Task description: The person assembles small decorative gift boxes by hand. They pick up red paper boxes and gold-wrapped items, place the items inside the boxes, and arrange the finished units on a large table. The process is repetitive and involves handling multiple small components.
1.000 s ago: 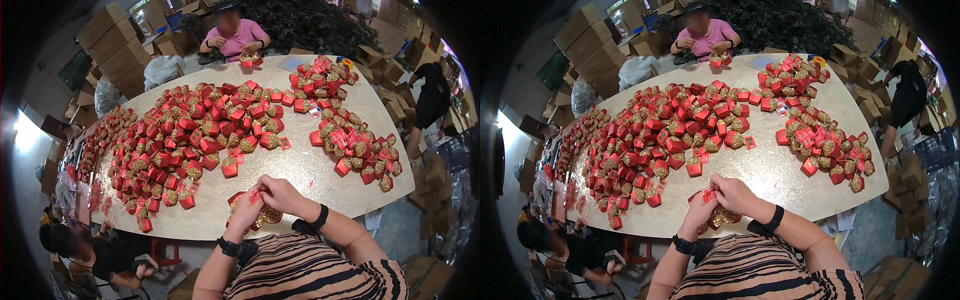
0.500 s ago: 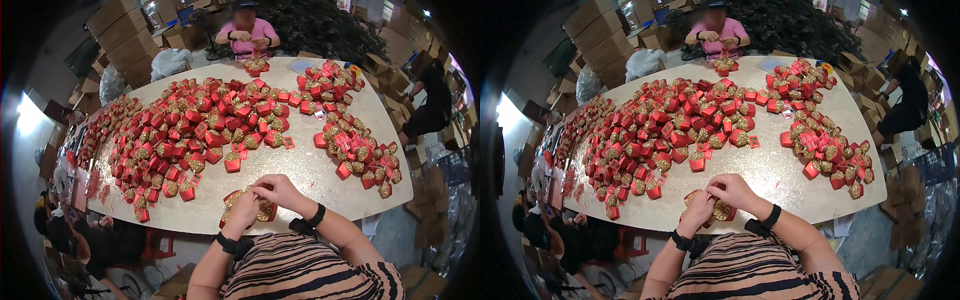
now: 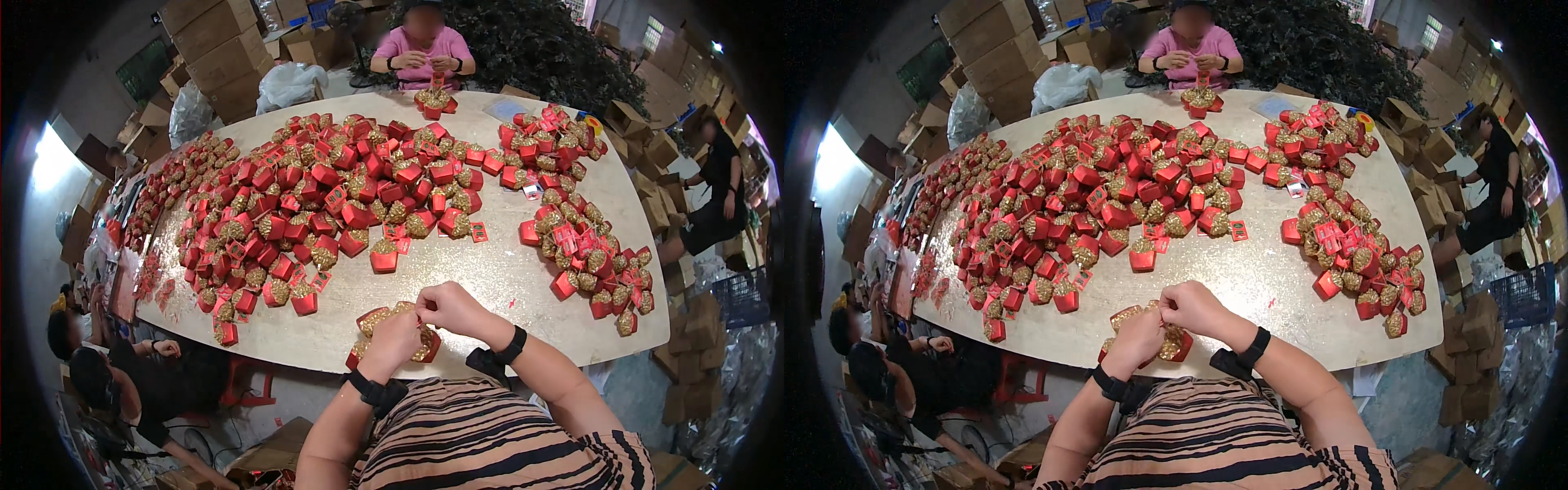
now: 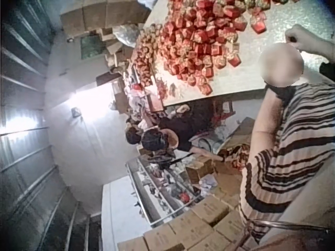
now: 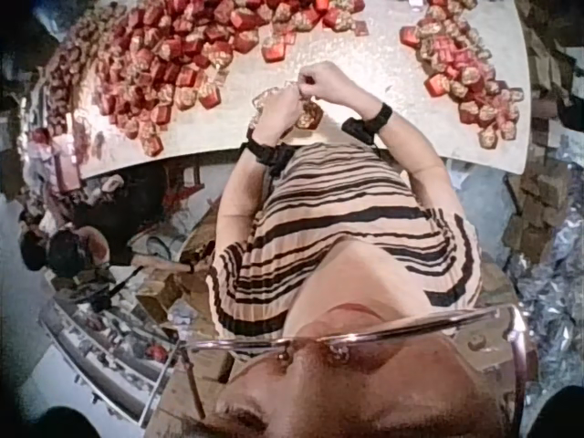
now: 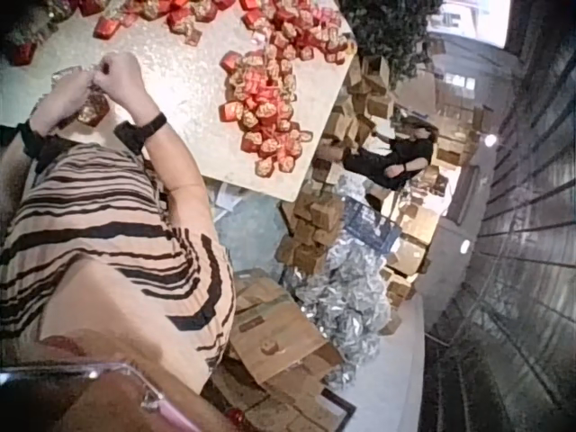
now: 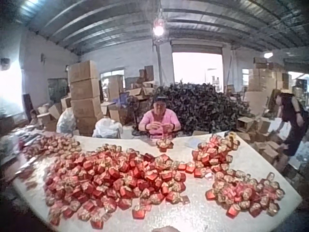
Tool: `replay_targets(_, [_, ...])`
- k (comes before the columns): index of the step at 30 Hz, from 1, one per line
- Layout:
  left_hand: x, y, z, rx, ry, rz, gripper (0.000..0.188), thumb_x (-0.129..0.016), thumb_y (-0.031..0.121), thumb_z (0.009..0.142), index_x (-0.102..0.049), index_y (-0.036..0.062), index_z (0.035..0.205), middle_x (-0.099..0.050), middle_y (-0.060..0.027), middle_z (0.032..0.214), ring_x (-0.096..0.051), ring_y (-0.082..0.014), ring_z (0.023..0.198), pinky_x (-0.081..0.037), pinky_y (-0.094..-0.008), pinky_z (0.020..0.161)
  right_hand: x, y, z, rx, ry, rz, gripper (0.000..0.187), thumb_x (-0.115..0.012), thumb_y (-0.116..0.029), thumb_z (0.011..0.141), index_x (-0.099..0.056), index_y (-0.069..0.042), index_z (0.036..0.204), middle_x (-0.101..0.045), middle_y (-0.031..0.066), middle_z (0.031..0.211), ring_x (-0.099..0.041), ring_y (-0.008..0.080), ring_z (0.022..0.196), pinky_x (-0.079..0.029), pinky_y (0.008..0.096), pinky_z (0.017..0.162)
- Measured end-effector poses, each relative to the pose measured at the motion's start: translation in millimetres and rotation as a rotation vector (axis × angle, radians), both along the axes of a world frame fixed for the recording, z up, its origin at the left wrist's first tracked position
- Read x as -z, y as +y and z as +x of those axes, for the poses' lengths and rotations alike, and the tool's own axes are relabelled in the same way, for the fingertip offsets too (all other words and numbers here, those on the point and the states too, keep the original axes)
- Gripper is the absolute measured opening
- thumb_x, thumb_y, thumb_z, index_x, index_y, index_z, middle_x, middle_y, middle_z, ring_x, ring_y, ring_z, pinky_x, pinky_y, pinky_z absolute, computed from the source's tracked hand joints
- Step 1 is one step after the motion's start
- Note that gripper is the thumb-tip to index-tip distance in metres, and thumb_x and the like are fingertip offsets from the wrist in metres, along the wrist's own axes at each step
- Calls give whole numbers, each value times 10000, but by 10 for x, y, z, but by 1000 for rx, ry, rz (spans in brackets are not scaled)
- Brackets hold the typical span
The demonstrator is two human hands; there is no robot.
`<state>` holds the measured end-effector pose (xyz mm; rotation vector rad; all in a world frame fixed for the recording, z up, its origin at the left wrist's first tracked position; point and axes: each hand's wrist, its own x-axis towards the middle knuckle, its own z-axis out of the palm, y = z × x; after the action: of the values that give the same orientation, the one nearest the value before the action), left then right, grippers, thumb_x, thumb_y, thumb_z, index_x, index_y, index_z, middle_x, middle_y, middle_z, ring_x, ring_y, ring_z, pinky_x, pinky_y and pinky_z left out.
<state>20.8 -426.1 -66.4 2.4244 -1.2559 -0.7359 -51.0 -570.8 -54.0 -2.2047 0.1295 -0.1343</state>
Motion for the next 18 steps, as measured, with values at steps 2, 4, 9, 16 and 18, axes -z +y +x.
replay_targets(2, [73, 1, 30, -56, 52, -71, 243, -496, 169, 825, -562, -2, 984, -603, -247, 860, -584, -391, 833, -459, -451, 744, 68, 23, 3, 79, 16, 213, 134, -601, -123, 732, -623, 8, 741, -612, 101, 613, -596, 169, 552, -466, 308, 541])
replay_targets(4, [105, 3, 82, -83, 148, -148, 288, -533, 199, 825, -544, 1, 1034, -601, -243, 900, -589, -369, 864, -463, -426, 760, 74, 28, 27, 175, 84, 418, 130, -589, -105, 760, -611, 22, 748, -595, 60, 596, -569, 99, 560, -454, 252, 524])
replay_targets(9, [237, 16, 310, 22, 334, -598, 501, -607, 310, 830, -463, 37, 1224, -587, -148, 1054, -582, -267, 955, -457, -357, 814, 324, -21, 236, 234, -25, 563, 126, -596, -92, 780, -608, 33, 775, -594, 40, 610, -552, 82, 535, -438, 236, 474])
replay_targets(16, [479, 54, 485, -458, 1273, -695, 275, -572, 89, 857, -562, 5, 1118, -609, -63, 982, -597, -122, 844, -491, -257, 749, 562, 13, 425, 231, -117, 414, 127, -610, -96, 739, -620, 29, 756, -589, 56, 592, -544, 102, 516, -431, 255, 470])
replay_targets(18, [556, 1, 481, -526, 1173, -758, 185, -589, 44, 832, -618, -13, 1006, -629, -67, 910, -608, -124, 773, -496, -251, 715, 609, 0, 460, 257, -68, 384, 151, -616, -113, 702, -626, 32, 745, -595, 83, 613, -559, 124, 557, -443, 281, 513])
